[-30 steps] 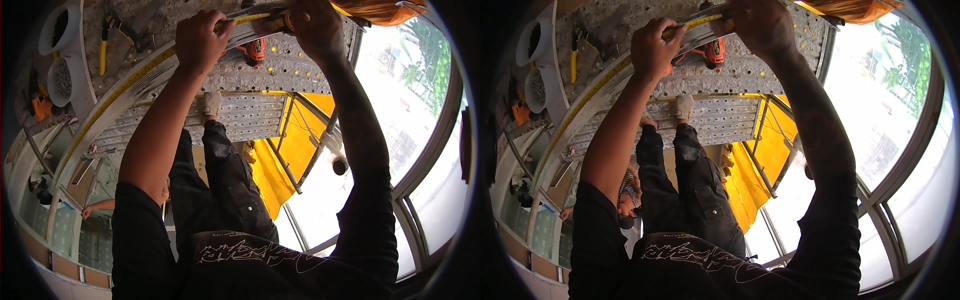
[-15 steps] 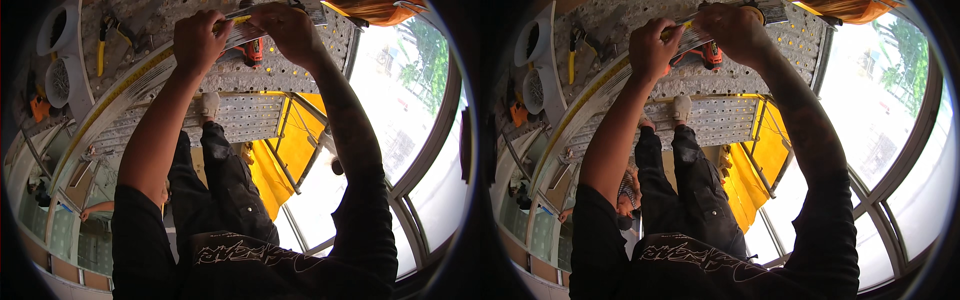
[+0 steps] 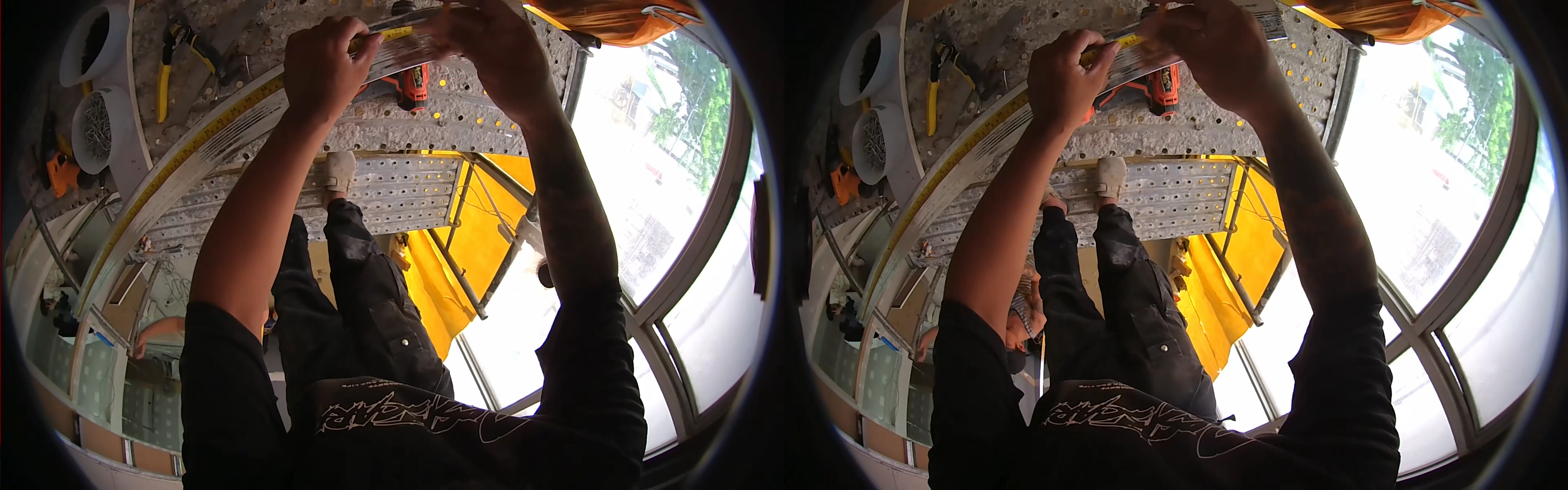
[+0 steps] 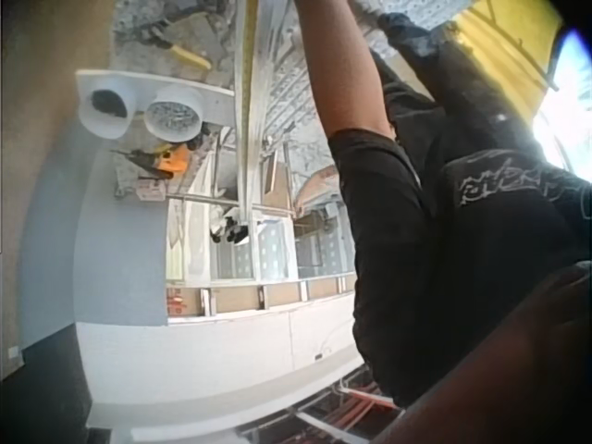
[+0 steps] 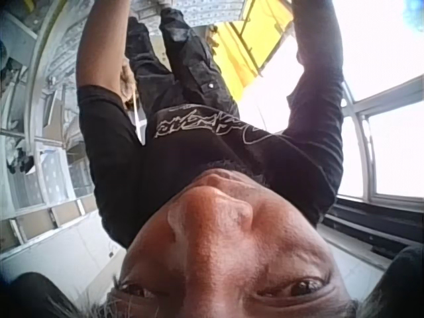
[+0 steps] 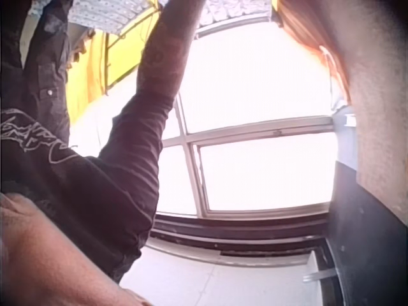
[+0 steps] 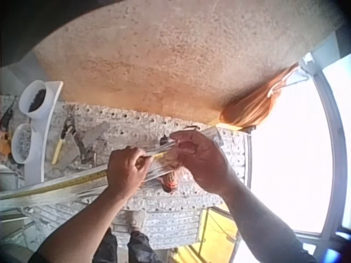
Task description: The person measures a metal stud with a tape measure, marks it with a pencil using a square, and then cuts the metal stud using aviation snips.
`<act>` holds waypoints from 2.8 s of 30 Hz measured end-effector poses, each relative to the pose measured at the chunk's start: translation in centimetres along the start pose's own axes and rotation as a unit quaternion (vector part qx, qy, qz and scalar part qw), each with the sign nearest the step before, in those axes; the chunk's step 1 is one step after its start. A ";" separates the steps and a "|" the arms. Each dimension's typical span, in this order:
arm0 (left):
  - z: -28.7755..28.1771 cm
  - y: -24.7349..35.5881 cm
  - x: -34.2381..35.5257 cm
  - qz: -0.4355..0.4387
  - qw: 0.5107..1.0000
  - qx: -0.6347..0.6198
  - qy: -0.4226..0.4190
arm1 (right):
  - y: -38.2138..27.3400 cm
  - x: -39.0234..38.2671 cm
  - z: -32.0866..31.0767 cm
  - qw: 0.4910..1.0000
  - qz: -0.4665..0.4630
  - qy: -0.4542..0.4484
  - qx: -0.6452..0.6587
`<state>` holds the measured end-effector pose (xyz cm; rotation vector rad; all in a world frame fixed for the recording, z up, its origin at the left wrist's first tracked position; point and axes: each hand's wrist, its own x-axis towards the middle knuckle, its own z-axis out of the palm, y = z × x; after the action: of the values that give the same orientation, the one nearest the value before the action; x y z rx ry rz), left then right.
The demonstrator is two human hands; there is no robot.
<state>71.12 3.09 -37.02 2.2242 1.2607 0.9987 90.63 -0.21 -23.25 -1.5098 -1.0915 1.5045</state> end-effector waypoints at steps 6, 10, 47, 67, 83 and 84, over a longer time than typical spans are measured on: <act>0.1 0.3 0.1 0.003 1.000 0.007 0.009 | 2.4 0.4 -0.6 0.984 0.047 -0.015 -0.169; -0.1 -0.1 -0.1 0.000 1.000 0.010 0.011 | 5.1 0.4 0.5 0.947 -0.080 0.044 -0.309; -0.6 0.5 0.3 0.014 0.998 -0.059 0.011 | 5.7 0.4 1.1 0.896 -0.106 0.040 -0.430; -18.8 0.5 -5.5 -0.183 0.934 0.059 -0.303 | 3.6 -2.4 1.7 0.822 -0.169 -0.077 -0.539; -28.2 -3.7 -14.2 -0.190 0.823 0.049 -0.533 | 3.2 -9.5 10.8 0.876 -0.070 -0.092 -0.468; -27.2 -3.5 -13.6 -0.190 0.805 0.071 -0.557 | 2.3 -9.8 11.2 0.885 -0.033 -0.090 -0.456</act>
<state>44.24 -6.99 -26.34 1.9204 1.0752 -0.5628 80.07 -10.92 -22.24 -1.9019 -2.1339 1.1198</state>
